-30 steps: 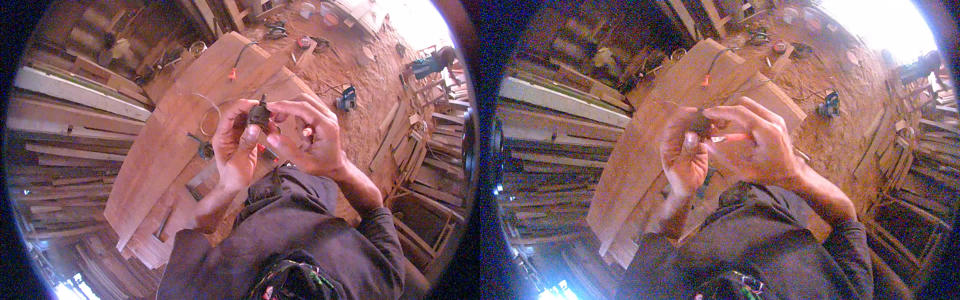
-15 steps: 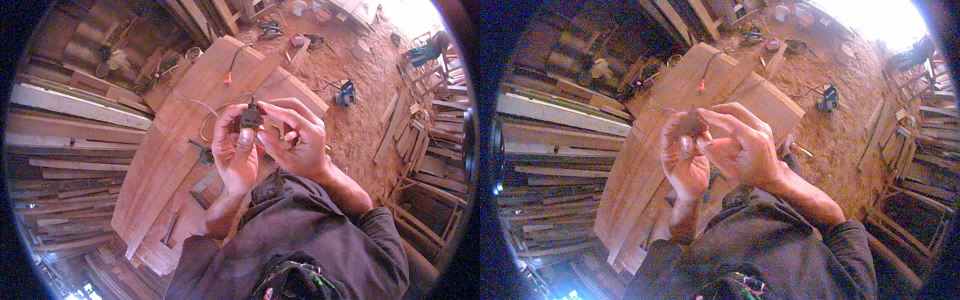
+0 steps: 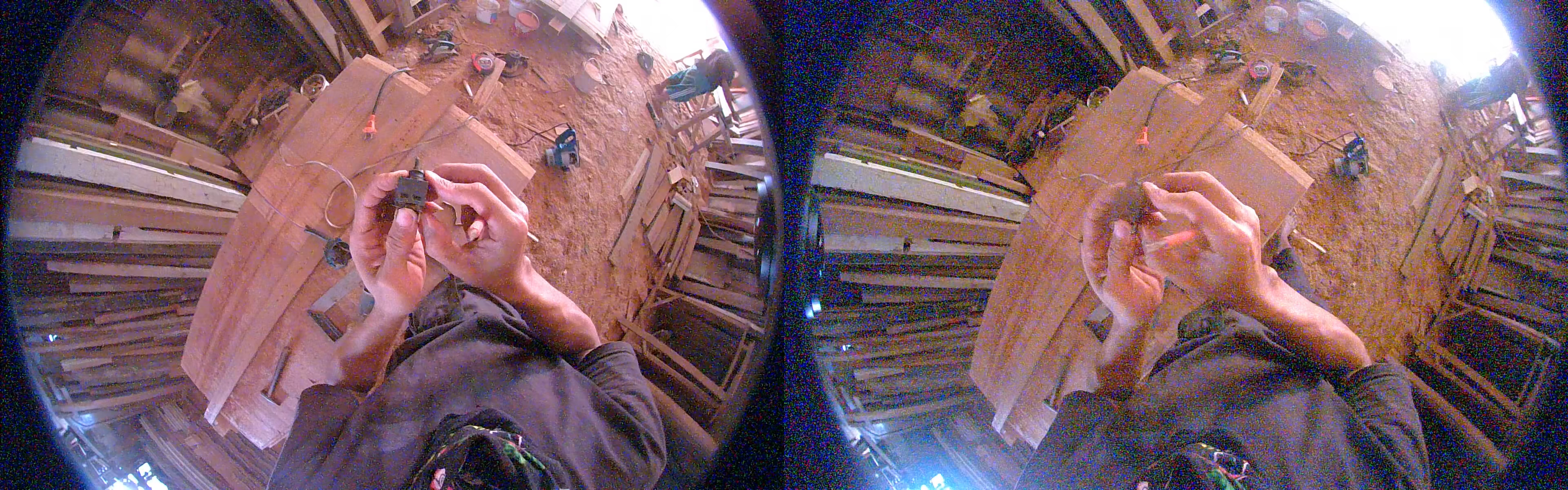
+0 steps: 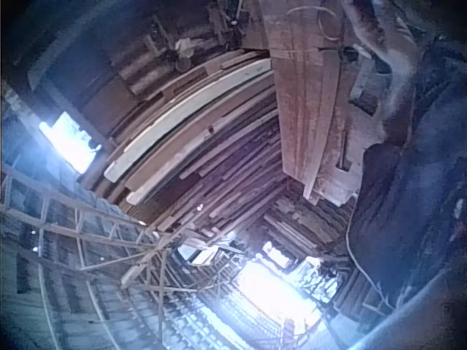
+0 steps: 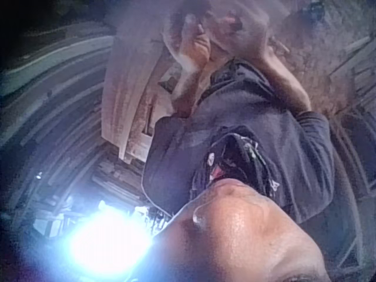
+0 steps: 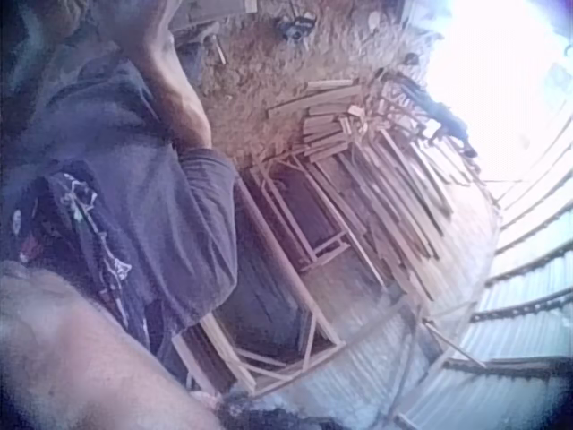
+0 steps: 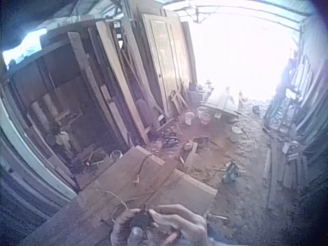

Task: The person uses a red-handled screwdriver to tighten screws on a small black electrical connector. They repeatedly open and close the connector housing, adjust internal wires, and inspect the assembly while working at a wooden workbench.

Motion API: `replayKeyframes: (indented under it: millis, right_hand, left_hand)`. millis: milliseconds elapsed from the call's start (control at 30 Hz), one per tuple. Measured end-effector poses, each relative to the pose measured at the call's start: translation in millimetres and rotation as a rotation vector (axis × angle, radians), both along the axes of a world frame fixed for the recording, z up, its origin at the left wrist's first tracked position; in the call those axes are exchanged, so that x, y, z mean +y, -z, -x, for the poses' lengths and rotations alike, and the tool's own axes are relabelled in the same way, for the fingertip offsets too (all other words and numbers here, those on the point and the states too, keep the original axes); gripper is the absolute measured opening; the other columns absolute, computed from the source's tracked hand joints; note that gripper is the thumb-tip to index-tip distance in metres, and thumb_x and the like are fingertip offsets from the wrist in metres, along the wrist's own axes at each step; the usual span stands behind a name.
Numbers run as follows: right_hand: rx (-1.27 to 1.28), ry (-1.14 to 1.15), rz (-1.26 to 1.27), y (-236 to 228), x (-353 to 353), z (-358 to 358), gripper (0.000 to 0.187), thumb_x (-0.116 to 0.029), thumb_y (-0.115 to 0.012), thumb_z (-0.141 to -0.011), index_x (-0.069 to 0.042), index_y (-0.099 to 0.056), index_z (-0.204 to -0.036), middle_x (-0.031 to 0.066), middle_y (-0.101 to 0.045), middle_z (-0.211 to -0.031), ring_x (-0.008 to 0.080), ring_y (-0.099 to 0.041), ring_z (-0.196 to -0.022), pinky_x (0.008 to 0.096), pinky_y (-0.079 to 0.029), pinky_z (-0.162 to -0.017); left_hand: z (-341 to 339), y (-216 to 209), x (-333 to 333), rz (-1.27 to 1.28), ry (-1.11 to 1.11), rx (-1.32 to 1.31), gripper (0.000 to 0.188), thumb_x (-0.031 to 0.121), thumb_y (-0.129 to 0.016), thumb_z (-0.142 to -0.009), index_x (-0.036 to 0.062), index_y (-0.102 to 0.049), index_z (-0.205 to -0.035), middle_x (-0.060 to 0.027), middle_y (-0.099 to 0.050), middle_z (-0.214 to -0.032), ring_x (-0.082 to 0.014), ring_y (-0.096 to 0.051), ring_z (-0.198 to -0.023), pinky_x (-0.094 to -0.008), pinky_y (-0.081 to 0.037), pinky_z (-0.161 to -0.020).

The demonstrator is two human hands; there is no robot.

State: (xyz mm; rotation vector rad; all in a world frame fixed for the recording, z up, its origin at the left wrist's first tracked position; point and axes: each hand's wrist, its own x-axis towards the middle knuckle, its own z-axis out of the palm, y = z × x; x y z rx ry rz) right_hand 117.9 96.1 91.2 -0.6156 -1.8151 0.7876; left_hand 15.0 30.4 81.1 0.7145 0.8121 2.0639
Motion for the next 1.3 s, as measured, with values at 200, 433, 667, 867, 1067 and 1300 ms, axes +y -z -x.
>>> replayKeyframes:
  millis: [200,433,667,867,1067,1300]
  right_hand:
    - [0.063,-0.004,0.004,4,-2,3,0.03,-0.006,-0.077,-0.075,-0.004,-0.066,-0.103,0.0129,-0.067,-0.102,0.0026,-0.051,-0.055,0.0196,-0.038,-0.045]
    - [0.052,-0.002,-0.048,11,2,2,0.032,-0.007,-0.077,-0.073,-0.002,-0.066,-0.102,0.0136,-0.068,-0.1,0.0024,-0.051,-0.056,0.0189,-0.038,-0.046]
    - [-0.002,-0.011,0.027,1,-3,-3,0.034,-0.008,-0.079,-0.068,-0.002,-0.067,-0.099,0.0184,-0.068,-0.1,0.0302,-0.07,-0.087,0.0339,-0.056,-0.073]
    - [-0.061,-0.069,-0.041,-8,3,-14,0.034,-0.01,-0.08,-0.069,-0.006,-0.068,-0.1,0.0169,-0.069,-0.1,0.03,-0.071,-0.084,0.034,-0.057,-0.07]
    - [-0.021,-0.141,-0.182,-8,14,-17,0.036,-0.011,-0.08,-0.069,-0.008,-0.067,-0.103,0.014,-0.069,-0.098,0.0282,-0.071,-0.078,0.0336,-0.057,-0.063]
    - [-0.062,-0.201,-0.161,-21,18,-23,0.034,-0.008,-0.078,-0.07,-0.006,-0.064,-0.1,0.0151,-0.066,-0.098,0.03,-0.07,-0.078,0.0339,-0.056,-0.064]
  left_hand:
    - [-1,4,-2,0.035,-0.053,0.119,0.034,0.004,-0.057,-0.091,-0.0031,-0.05,-0.124,-0.0144,-0.058,-0.12,-0.0205,-0.06,-0.105,-0.0343,-0.05,-0.092]
    - [12,15,1,0.015,-0.053,0.219,0.039,0.003,-0.062,-0.084,-0.0026,-0.052,-0.121,-0.012,-0.058,-0.115,-0.0187,-0.06,-0.103,-0.032,-0.05,-0.088]
    - [14,4,-5,0.124,-0.084,0.368,0.034,0.002,-0.065,-0.083,-0.0043,-0.059,-0.116,-0.0141,-0.058,-0.115,-0.0203,-0.06,-0.104,-0.0318,-0.05,-0.088]
    - [35,-16,-5,0.031,-0.061,0.694,0.032,0.003,-0.067,-0.081,-0.0041,-0.064,-0.111,-0.0155,-0.061,-0.112,-0.0224,-0.062,-0.101,-0.0332,-0.052,-0.086]
    - [47,-31,-5,0.04,-0.029,0.905,0.032,0.003,-0.07,-0.076,0.0002,-0.067,-0.108,-0.0154,-0.066,-0.106,-0.0253,-0.066,-0.097,-0.0352,-0.054,-0.082]
    - [53,-50,-2,0.002,-0.023,1.17,0.034,0.0,-0.069,-0.075,0.0032,-0.069,-0.109,-0.0147,-0.067,-0.105,-0.0273,-0.068,-0.093,-0.0353,-0.055,-0.078]
